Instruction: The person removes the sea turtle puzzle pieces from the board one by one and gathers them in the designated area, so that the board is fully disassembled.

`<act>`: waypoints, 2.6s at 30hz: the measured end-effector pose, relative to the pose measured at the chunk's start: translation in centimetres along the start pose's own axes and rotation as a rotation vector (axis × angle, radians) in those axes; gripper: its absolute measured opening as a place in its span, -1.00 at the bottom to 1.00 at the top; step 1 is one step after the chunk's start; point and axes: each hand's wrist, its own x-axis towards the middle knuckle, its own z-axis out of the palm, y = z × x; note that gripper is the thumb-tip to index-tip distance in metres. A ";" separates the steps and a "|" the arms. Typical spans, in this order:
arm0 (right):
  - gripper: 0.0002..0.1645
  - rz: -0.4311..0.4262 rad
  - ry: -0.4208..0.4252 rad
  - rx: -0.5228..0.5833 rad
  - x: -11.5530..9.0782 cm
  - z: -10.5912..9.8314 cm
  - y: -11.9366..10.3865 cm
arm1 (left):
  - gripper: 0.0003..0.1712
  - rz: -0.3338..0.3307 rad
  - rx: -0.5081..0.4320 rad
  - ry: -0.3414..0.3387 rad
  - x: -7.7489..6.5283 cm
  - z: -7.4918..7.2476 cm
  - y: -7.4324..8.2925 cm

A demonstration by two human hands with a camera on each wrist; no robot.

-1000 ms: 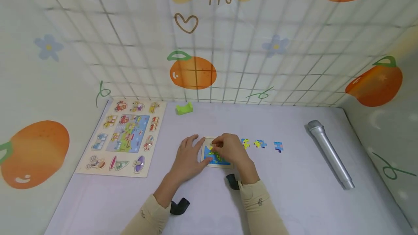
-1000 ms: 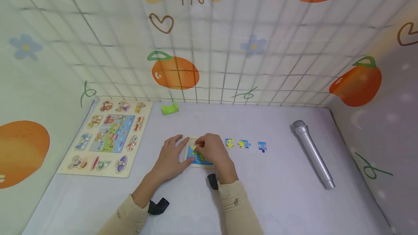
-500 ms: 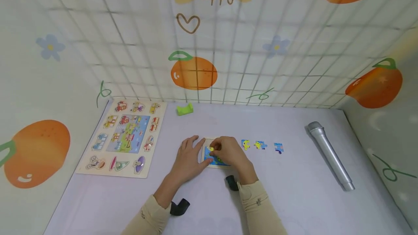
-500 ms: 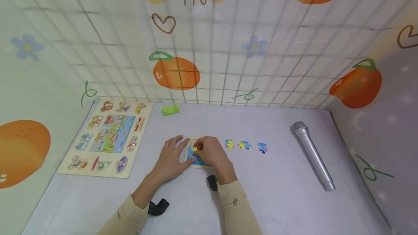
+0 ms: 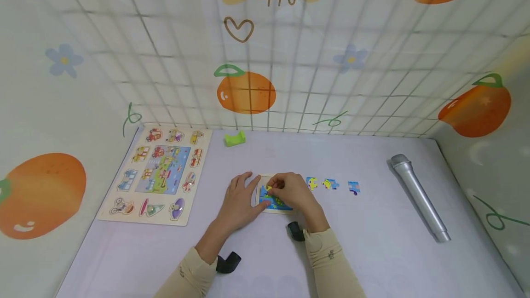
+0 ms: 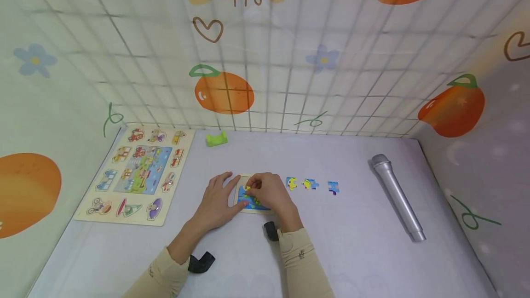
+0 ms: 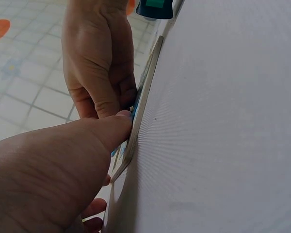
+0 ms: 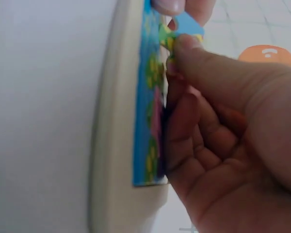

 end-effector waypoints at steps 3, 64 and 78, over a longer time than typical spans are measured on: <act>-0.94 0.009 0.000 0.025 0.0 0.0 0.1 | -0.06 0.005 0.006 0.005 0.0 0.0 0.0; -0.86 0.306 0.064 0.114 -6.5 -6.3 7.2 | -0.07 -0.005 -0.020 0.000 -0.4 -0.1 0.4; -0.88 0.382 0.101 0.045 -6.1 -6.1 6.4 | -0.07 -0.013 -0.024 0.006 -0.3 -0.1 0.5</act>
